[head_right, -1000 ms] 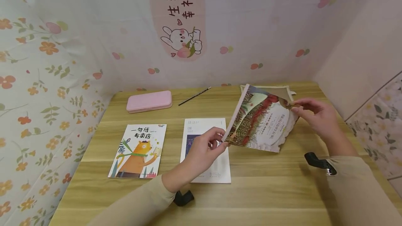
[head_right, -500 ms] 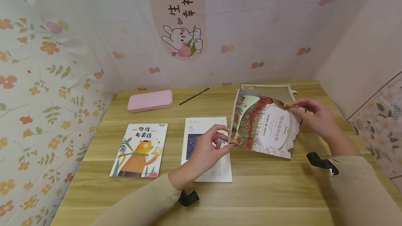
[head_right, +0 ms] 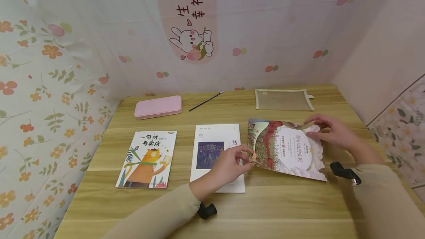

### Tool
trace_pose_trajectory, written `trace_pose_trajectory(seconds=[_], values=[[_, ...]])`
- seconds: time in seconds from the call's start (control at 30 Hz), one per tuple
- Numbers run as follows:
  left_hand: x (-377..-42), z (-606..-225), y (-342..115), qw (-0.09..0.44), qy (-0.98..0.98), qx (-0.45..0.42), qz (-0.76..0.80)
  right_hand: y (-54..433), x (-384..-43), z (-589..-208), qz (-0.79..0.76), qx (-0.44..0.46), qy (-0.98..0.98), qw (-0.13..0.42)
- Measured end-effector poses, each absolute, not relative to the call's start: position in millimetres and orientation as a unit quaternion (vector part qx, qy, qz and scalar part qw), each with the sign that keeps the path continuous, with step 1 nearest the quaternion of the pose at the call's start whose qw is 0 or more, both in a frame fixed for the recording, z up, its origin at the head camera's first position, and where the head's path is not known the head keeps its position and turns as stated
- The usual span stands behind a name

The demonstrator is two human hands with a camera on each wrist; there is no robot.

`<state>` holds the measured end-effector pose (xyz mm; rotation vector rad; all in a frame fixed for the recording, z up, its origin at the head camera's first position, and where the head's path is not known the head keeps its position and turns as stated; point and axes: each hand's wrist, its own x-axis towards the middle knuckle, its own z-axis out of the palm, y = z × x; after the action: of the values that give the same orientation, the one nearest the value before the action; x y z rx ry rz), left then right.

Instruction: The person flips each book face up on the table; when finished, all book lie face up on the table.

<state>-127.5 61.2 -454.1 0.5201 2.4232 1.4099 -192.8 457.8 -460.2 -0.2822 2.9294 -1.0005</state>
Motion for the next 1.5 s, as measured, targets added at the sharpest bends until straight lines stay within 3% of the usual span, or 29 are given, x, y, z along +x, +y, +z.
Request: trace_pose_trajectory(seconds=[0.2,0.8,1.07,1.27,1.5], values=[[-124.7,-458.8,68.2,0.167,0.86,0.216,0.431,462.0,-194.7,-471.1,-0.308,-0.157,0.938,0.036],[-125.6,-463.6,71.4,0.146,0.901,0.259,0.317,447.8,-190.0,-470.3,-0.289,-0.195,0.936,0.054],[-130.7,-460.3,72.3,0.149,0.91,0.272,0.275,437.4,-181.7,-462.1,-0.235,-0.149,0.958,0.069],[-153.6,-453.7,71.0,0.126,0.918,0.297,0.231,432.1,-171.2,-451.1,-0.211,-0.093,0.965,0.127],[-193.3,-449.6,77.4,0.075,0.938,0.259,0.219,428.5,-149.4,-451.3,-0.231,-0.113,0.956,0.144]])
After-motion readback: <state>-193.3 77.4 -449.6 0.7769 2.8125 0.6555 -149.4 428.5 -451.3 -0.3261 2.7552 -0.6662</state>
